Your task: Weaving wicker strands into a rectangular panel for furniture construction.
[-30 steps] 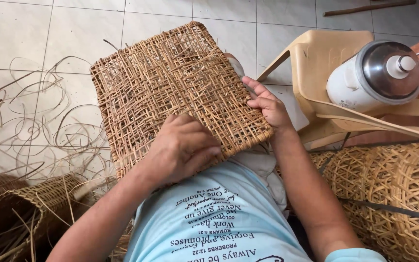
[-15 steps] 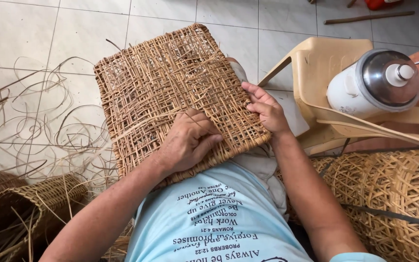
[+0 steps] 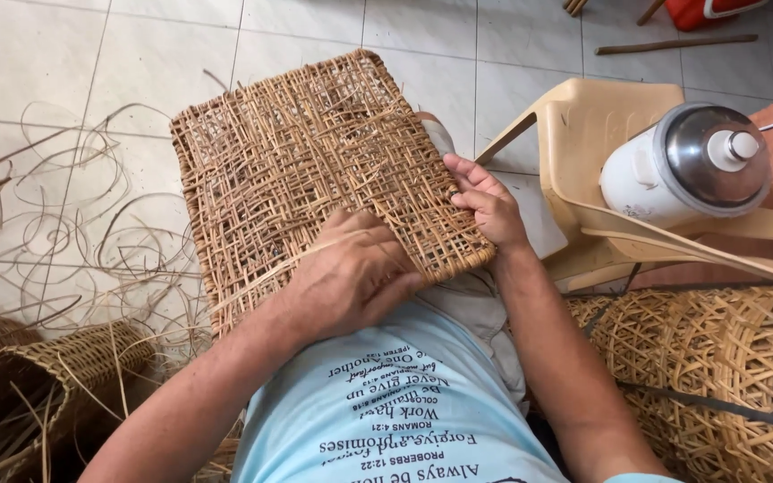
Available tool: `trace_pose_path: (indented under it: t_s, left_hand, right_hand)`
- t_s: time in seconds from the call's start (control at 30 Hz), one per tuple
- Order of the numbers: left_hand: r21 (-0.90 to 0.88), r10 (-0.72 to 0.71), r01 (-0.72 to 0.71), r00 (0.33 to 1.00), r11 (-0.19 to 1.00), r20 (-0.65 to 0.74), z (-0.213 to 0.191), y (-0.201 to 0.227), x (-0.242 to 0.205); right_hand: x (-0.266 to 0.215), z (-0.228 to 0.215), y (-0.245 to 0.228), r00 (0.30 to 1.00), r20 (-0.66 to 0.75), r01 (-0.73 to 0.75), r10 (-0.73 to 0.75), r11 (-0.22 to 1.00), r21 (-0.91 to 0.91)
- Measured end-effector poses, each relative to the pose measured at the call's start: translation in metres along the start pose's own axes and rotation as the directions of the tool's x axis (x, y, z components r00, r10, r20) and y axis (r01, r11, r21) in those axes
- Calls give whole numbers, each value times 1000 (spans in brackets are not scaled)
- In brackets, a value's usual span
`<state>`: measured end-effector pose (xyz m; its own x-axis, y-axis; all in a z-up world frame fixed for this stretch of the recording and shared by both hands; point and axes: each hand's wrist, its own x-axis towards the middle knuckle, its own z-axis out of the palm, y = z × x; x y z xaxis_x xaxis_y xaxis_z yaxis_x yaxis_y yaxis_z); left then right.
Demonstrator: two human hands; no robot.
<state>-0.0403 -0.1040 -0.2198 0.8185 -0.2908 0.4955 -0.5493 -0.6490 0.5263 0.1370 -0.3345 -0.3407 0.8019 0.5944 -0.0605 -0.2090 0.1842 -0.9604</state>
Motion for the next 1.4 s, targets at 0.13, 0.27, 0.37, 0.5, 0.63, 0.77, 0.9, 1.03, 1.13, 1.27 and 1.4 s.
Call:
trace_pose_path:
  t_s: [0.13, 0.27, 0.37, 0.5, 0.63, 0.77, 0.9, 1.03, 1.13, 1.27, 1.4]
  left_hand:
    - [-115, -3, 19, 991, 993, 136, -5, 22, 0]
    - [-142, -134, 144, 988, 979, 81, 5, 0, -5]
    - [-8, -191, 192, 980, 981, 48, 5, -17, -4]
    - [48, -224, 223, 974, 974, 24, 22, -36, -13]
    - [-98, -265, 262, 964, 960, -23, 33, -48, -24]
    - [-185, -286, 276, 958, 943, -26, 31, -52, -24]
    - [-265, -301, 271, 951, 926, -79, 27, -59, -19]
    - [-267, -325, 290, 941, 919, -96, 30, -62, -23]
    - [-273, -349, 311, 932, 910, -100, 33, -65, -25]
    - [-302, -411, 372, 909, 878, -76, 31, -68, -26]
    - [-320, -465, 426, 884, 846, -53, 30, -72, -22]
  right_hand:
    - [-2, 4, -4, 1000, 6, -12, 12, 1000, 11]
    - [2, 0, 1, 1000, 12, -17, 16, 999, 31]
    - [1, 3, -3, 999, 38, -12, 11, 1000, 8]
    - [-3, 10, -9, 999, 43, -12, 12, 1000, -4]
    - [-2, 13, -11, 1000, 28, -4, 5, 999, -36]
    - [4, 10, -9, 1000, 0, 21, -21, 987, -160]
    - [1, 16, -26, 999, -18, 18, -27, 921, -388]
    - [-7, 44, -56, 999, -35, -20, -11, 622, -783]
    - [-20, 60, -76, 993, 7, 60, -118, 452, -890]
    - [-47, 56, -64, 903, 179, 317, -389, 326, -891]
    - [-62, 87, -55, 899, 335, 413, -282, 295, -861]
